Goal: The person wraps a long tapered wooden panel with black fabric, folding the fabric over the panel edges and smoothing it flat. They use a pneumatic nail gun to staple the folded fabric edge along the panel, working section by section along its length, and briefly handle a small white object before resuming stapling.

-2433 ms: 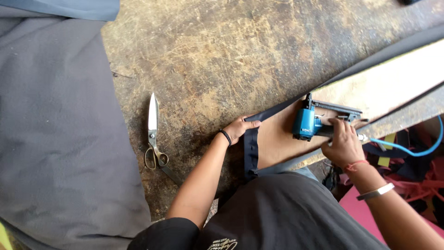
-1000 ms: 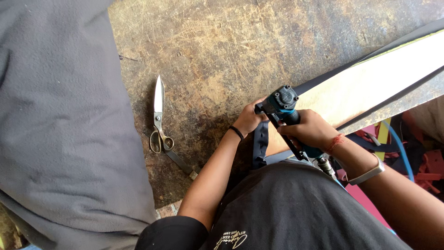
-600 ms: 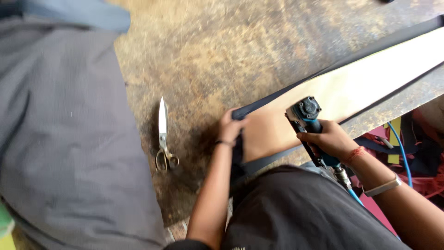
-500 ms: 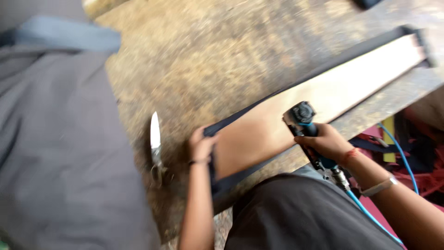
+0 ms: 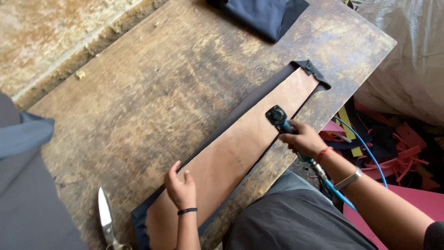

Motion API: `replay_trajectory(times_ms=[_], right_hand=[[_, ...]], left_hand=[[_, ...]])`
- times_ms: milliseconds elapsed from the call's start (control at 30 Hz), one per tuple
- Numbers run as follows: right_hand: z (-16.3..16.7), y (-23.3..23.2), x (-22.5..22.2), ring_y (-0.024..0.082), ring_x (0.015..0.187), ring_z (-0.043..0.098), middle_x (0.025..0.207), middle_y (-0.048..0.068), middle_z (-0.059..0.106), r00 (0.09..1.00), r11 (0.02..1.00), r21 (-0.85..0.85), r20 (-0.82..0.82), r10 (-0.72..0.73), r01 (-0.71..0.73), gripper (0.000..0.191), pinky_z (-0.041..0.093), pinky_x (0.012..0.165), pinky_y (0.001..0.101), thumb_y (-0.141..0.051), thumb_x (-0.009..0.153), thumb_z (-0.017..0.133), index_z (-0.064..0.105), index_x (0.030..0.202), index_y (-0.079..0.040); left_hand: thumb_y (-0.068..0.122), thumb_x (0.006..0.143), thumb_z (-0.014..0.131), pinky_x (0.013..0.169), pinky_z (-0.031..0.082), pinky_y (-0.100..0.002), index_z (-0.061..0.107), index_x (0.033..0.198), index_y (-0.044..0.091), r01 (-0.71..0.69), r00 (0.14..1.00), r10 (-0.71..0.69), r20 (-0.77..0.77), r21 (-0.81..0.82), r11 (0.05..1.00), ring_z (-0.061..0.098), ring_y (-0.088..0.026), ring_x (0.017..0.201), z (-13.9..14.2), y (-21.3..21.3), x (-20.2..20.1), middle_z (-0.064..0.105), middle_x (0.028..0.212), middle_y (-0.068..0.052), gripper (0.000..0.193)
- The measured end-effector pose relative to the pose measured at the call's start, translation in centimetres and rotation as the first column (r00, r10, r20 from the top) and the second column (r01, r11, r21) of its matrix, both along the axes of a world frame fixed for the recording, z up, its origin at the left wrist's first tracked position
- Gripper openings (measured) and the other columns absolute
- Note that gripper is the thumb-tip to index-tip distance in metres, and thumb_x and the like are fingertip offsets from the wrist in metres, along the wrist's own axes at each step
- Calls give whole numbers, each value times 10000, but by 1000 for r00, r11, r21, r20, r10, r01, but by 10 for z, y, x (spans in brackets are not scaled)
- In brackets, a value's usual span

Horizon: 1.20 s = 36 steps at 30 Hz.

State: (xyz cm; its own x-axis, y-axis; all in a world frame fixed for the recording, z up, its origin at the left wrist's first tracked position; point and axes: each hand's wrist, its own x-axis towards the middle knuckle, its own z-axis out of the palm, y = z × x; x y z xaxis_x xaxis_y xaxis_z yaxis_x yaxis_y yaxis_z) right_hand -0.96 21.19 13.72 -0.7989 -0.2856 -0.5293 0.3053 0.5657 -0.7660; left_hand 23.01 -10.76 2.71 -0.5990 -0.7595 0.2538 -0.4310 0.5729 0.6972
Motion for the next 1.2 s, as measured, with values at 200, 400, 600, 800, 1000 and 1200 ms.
replay_trajectory(times_ms=[200,400,600,800,1000,1200], right_hand=[[-47,129,-176,196,640,616,799,127,659,992,993,-18,-60,-115,114,364,504,557,345,-168,947,701,697,1166,123],[-104,191,-341,417,913,675,1000,268,697,787,860,511,-527,321,-9,696,530,786,476,-276,881,816,545,1496,-92],[-152,199,-378,448,954,671,1078,257,692,729,893,440,-581,362,-93,718,526,828,479,-256,816,824,583,1486,-161],[-179,186,-312,248,878,687,1050,130,701,990,971,-214,-71,-120,102,247,570,797,389,-240,1027,663,734,1194,-73],[-193,168,-276,181,844,757,1003,64,741,731,799,-447,682,13,402,241,619,700,343,-197,953,617,653,1129,-36],[-206,164,-274,151,630,650,799,56,715,916,978,-197,401,15,70,229,530,580,310,-254,969,692,750,988,-34]], left_hand=[[45,862,729,909,555,-399,675,1181,85,265,963,-269,7,150,953,703,-288,1075,3,83,-135,748,1130,-101,326],[43,860,712,917,559,-387,685,1124,86,408,907,-420,-18,272,871,705,-279,1076,4,186,-285,748,1110,-96,268],[79,845,706,1047,502,-408,692,1126,113,595,771,-628,107,230,770,646,-300,1196,-8,249,-394,717,1195,-95,283],[390,783,819,1161,218,-550,471,1422,105,573,761,-545,352,31,819,304,-415,1444,-39,279,-462,373,1549,-245,782],[671,815,715,1215,181,-567,385,1540,188,552,716,-480,507,9,834,342,-347,1472,-56,283,-464,413,1559,-151,932],[725,737,712,1179,207,-542,382,1502,173,553,726,-469,503,-21,833,372,-347,1435,-63,285,-461,437,1522,-153,1000]])
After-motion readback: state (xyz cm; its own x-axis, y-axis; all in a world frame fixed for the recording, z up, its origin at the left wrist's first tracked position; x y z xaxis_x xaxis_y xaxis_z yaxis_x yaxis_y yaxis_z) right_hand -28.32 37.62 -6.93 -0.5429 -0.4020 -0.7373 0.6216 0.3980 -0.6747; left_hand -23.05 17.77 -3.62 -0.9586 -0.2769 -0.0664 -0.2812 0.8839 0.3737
